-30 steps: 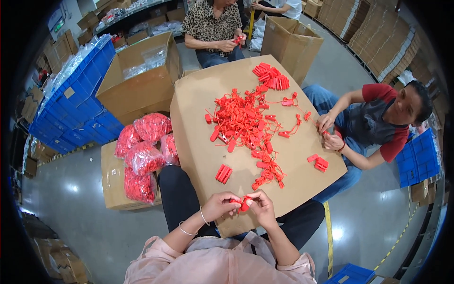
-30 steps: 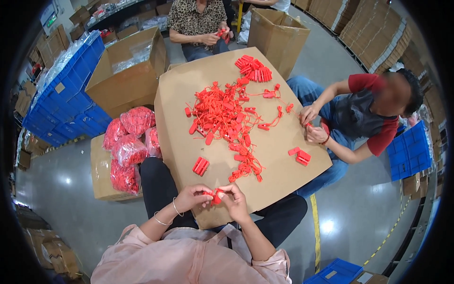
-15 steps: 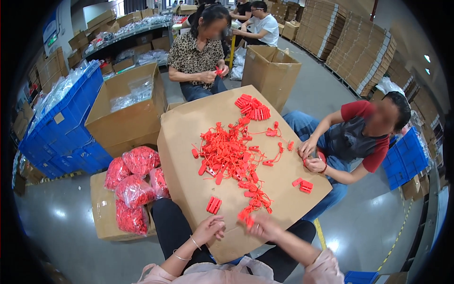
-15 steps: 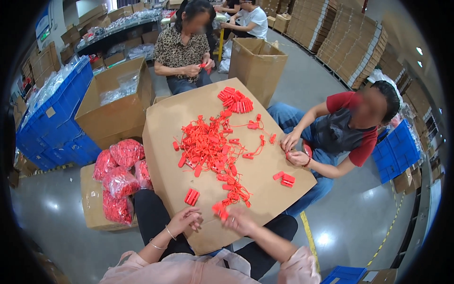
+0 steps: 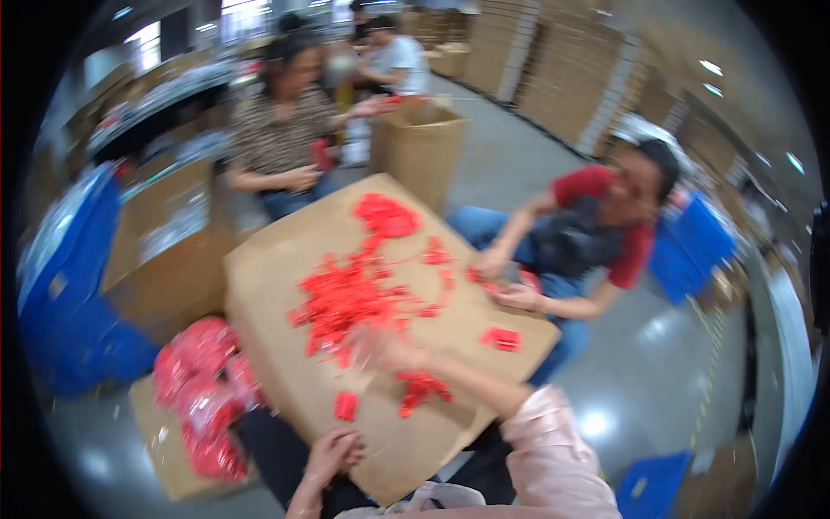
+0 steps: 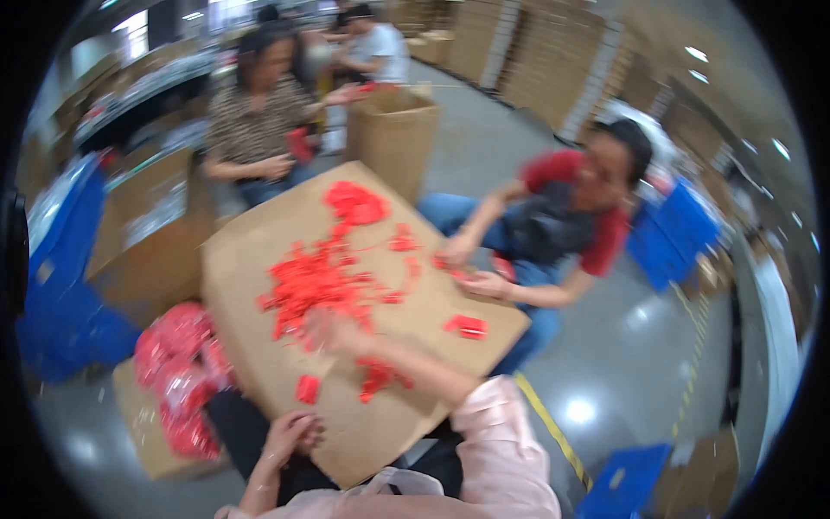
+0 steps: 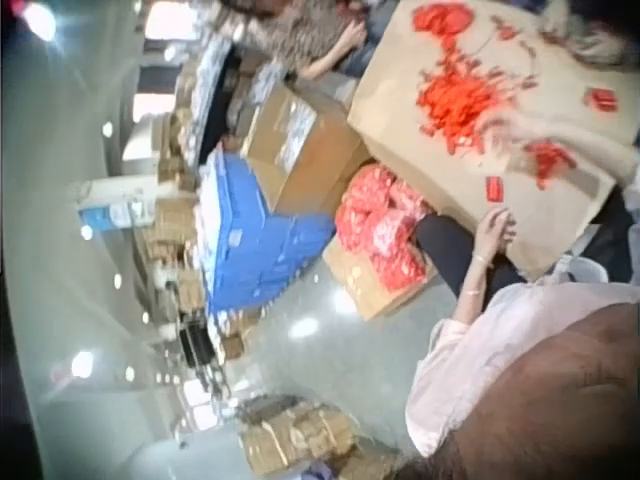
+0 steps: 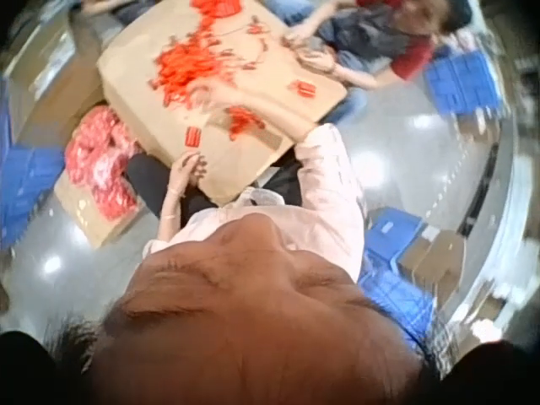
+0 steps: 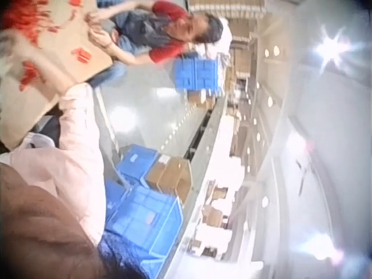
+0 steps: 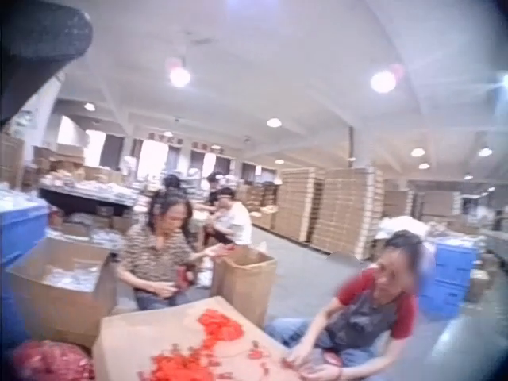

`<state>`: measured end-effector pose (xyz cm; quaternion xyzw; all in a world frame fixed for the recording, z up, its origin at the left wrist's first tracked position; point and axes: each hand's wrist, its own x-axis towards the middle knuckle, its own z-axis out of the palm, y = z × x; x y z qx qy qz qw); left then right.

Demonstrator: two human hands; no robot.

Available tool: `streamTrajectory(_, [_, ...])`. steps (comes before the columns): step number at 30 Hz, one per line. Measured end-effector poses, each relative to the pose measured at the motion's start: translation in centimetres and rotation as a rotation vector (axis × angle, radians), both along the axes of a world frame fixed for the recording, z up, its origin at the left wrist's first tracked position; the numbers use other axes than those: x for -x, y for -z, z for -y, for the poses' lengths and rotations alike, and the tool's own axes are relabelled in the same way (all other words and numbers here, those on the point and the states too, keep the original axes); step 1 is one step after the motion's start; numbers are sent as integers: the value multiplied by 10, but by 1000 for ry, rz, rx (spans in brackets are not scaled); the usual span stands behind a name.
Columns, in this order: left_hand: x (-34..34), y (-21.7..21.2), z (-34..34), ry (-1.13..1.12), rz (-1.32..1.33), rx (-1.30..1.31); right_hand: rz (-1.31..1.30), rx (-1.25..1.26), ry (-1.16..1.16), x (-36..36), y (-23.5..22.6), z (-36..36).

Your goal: Assembling red plastic tags by attaching strings to them.

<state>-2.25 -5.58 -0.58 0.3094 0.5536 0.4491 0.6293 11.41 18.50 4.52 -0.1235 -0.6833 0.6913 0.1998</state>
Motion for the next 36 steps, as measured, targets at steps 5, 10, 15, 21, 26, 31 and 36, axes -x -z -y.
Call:
streamTrajectory(5, [23,6,18,-173,-61,10,225,529,43,-30,76,159])
streamTrajectory(10, [-8,-15,-9,-79,11,51,199,570,229,-74,107,228])
streamTrajectory(15, [25,54,-38,-95,-194,-128,109,832,290,-93,113,255])
streamTrajectory(21, [27,64,-48,-46,-1163,-405,120,774,331,-102,108,251])
streamTrajectory(26, [13,61,-49,-104,-1254,-505,93,802,301,-98,117,256])
streamTrajectory(31, [14,58,-55,-76,-1212,-436,74,784,236,-100,122,259])
streamTrajectory(36, [33,69,-60,-51,-1376,-453,122,788,229,-96,120,260])
